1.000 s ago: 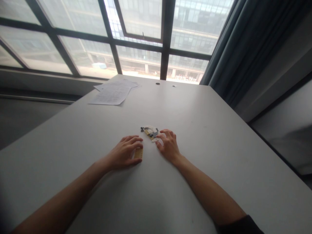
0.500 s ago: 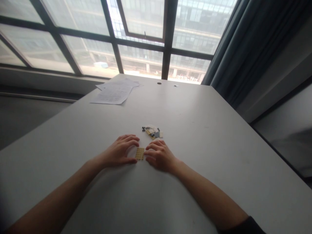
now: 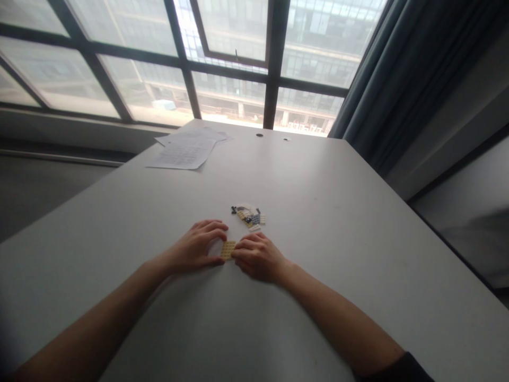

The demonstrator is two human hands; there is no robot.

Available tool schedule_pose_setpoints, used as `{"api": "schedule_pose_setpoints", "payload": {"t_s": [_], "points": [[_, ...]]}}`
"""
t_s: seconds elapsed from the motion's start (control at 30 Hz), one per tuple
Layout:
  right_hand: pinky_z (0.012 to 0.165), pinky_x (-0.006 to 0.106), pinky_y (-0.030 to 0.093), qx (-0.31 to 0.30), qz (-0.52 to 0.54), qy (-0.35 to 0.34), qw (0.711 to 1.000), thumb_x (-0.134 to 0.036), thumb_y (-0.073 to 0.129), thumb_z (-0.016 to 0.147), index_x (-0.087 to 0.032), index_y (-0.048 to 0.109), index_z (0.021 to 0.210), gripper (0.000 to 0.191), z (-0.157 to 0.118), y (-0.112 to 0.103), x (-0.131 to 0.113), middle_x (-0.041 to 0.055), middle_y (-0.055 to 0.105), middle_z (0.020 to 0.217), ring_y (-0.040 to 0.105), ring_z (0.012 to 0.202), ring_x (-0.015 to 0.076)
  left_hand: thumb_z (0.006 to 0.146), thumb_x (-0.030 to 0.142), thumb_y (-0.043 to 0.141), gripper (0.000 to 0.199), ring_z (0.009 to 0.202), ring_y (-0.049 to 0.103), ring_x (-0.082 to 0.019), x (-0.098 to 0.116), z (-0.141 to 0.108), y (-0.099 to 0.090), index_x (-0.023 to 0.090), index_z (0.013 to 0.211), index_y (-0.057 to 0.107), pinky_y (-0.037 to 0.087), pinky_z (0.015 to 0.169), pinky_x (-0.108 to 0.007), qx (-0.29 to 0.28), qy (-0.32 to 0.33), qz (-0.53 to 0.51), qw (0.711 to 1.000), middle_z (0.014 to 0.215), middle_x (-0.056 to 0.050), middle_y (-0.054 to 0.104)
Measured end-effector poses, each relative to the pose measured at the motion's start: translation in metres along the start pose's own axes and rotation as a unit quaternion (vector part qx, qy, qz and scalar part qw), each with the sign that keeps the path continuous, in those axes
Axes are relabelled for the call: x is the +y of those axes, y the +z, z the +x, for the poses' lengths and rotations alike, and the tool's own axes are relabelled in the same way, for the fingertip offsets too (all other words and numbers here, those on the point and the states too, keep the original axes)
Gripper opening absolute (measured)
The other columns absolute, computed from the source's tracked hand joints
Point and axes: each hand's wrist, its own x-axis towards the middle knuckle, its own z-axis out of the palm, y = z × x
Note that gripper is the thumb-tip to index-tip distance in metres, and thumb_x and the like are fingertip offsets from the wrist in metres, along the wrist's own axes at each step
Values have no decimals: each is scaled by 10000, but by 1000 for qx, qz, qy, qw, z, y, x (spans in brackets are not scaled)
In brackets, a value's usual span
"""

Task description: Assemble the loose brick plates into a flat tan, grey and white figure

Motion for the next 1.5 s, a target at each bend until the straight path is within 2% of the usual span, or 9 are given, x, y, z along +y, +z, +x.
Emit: {"api": "schedule_pose_setpoints", "payload": {"t_s": [0.13, 0.23, 0.37, 0.47, 0.6, 0.77, 0.9, 1.2, 1.5], "points": [[924, 357, 402, -5, 0, 4, 1000, -245, 565, 866, -230, 646, 1026, 180, 0, -1, -2, 40, 690, 1023, 569, 1026, 192, 691, 508, 700, 407, 1225, 443, -275, 1, 0, -1, 257, 1000, 620, 323, 1022, -421, -3, -1, 2, 1000, 1216, -44, 587], [930, 356, 400, -5, 5, 27, 1000, -249, 560, 869, -233, 642, 1049, 199, 0, -4, -2, 35, 684, 1031, 564, 1018, 188, 682, 535, 705, 487, 1222, 449, -277, 1, 0, -2, 256, 1066, 600, 326, 1023, -424, -1, 0, -3, 1000, 1219, -52, 589], [940, 389, 390, 59, -30, 154, 986, -270, 577, 865, -231, 672, 1007, 174, 2, -9, 9, 59, 664, 1061, 534, 1046, 215, 693, 594, 678, 619, 1203, 470, -276, -4, 0, -2, 240, 1182, 541, 343, 1018, -425, 10, -14, -18, 1000, 1238, -80, 582], [951, 419, 370, 69, -68, 240, 966, -259, 617, 832, -224, 687, 977, 164, 7, -10, 20, 76, 627, 1112, 495, 1087, 244, 725, 577, 657, 568, 1182, 488, -276, -7, 1, 0, 230, 1163, 551, 357, 1005, -426, 27, -24, -23, 999, 1236, -94, 580], [952, 425, 350, 39, -97, 270, 957, -299, 606, 839, -207, 682, 976, 181, 17, -7, 27, 90, 603, 1112, 467, 1101, 255, 728, 550, 669, 510, 1166, 495, -272, -8, 1, 3, 219, 1105, 576, 362, 997, -422, 42, -17, -20, 999, 1201, -94, 595], [915, 418, 359, 43, -130, 318, 938, -324, 620, 821, -192, 665, 916, 168, 33, -3, 27, 97, 597, 1089, 476, 1057, 263, 736, 559, 657, 483, 1158, 501, -267, -10, -1, 5, 214, 1068, 588, 361, 996, -418, 50, -12, -19, 998, 1177, -94, 606], [895, 419, 362, 28, -136, 336, 932, -308, 600, 830, -184, 662, 897, 154, 39, -2, 28, 104, 600, 1064, 483, 1034, 269, 740, 544, 661, 450, 1158, 499, -264, -10, -1, 5, 217, 1041, 592, 357, 998, -419, 56, -9, -22, 998, 1169, -90, 610], [905, 394, 359, 32, -88, 308, 947, -216, 643, 761, -219, 662, 850, 91, 35, 1, 25, 54, 615, 1025, 491, 1040, 243, 733, 529, 668, 419, 1155, 503, -269, -8, -1, 5, 221, 1009, 604, 363, 993, -422, 61, -11, -33, 998, 1153, -87, 622], [880, 411, 351, 66, -140, 348, 925, -293, 625, 808, -203, 643, 812, 92, 34, -5, 32, 76, 607, 990, 485, 992, 255, 766, 535, 636, 388, 1161, 501, -262, -8, -1, 5, 219, 989, 607, 356, 1007, -427, 62, -12, -30, 998, 1153, -83, 626]]}}
